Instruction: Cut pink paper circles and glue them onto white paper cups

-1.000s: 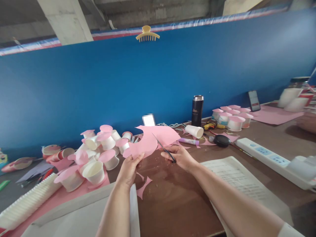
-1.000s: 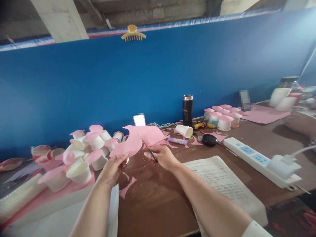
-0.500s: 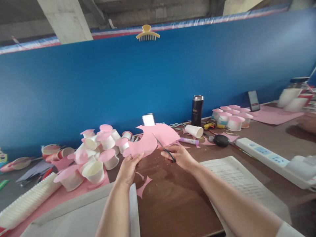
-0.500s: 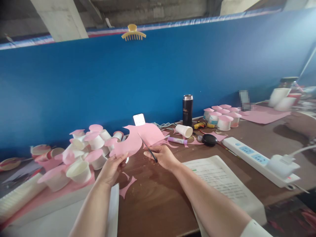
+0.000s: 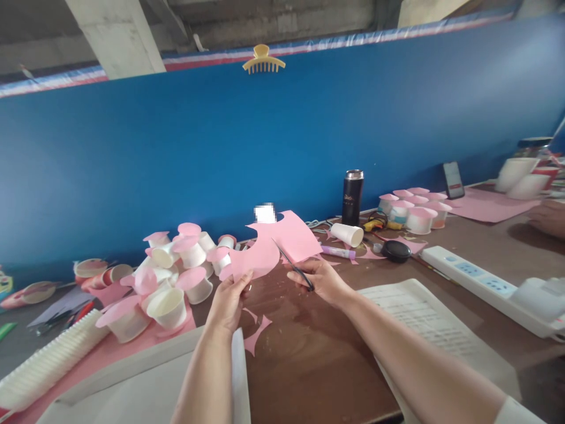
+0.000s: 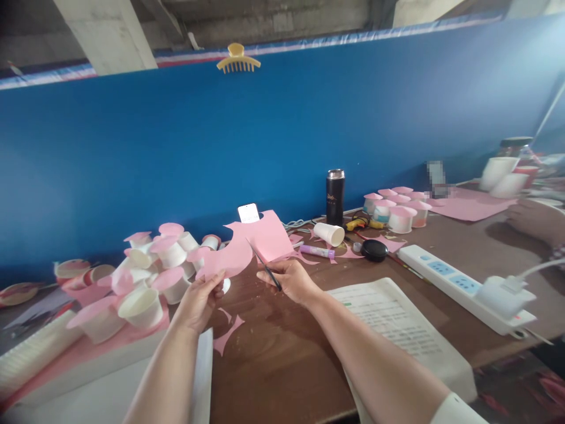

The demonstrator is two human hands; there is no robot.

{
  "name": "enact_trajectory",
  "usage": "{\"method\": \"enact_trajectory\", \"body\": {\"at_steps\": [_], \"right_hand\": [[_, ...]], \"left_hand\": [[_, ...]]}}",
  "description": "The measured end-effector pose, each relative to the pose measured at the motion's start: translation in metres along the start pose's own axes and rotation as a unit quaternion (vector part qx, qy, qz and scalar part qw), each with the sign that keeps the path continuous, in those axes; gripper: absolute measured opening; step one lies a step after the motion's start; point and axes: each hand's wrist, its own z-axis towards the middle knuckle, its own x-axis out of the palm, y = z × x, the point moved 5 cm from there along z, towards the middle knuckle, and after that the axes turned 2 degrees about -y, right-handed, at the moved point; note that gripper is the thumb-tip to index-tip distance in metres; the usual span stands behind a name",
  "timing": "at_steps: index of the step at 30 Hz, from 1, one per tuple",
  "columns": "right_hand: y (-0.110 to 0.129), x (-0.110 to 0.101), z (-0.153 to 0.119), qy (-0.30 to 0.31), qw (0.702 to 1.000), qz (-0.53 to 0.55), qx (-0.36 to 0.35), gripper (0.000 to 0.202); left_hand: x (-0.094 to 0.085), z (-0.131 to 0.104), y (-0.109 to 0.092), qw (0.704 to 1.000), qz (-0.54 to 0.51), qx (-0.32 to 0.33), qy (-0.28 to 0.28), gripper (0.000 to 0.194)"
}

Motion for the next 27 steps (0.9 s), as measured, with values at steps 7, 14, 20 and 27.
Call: {"method": "enact_trajectory", "body": {"at_steps": [7, 14, 20, 27], "right_hand": [[-0.003, 0.007, -0.001, -0.010, 0.999, 0.042, -0.013, 0.039], [-0.004, 0.019, -0.004, 0.048, 0.998, 0.014, -0.036, 0.035], [-0.006, 0.028, -0.007, 0.074, 0.997, -0.003, -0.014, 0.037], [-0.010, 0.025, -0.006, 0.064, 0.998, -0.015, 0.011, 0.047]], "left_hand": [[0.034, -0.015, 0.016, 0.971, -0.240, -0.006, 0.008, 0.037], [0.048, -0.022, 0.035, 0.993, -0.116, 0.008, 0.030, 0.034], [0.026, -0.011, 0.041, 0.994, -0.050, 0.003, -0.101, 0.041], [0.021, -0.009, 0.044, 0.993, 0.013, 0.027, -0.113, 0.038]]}}
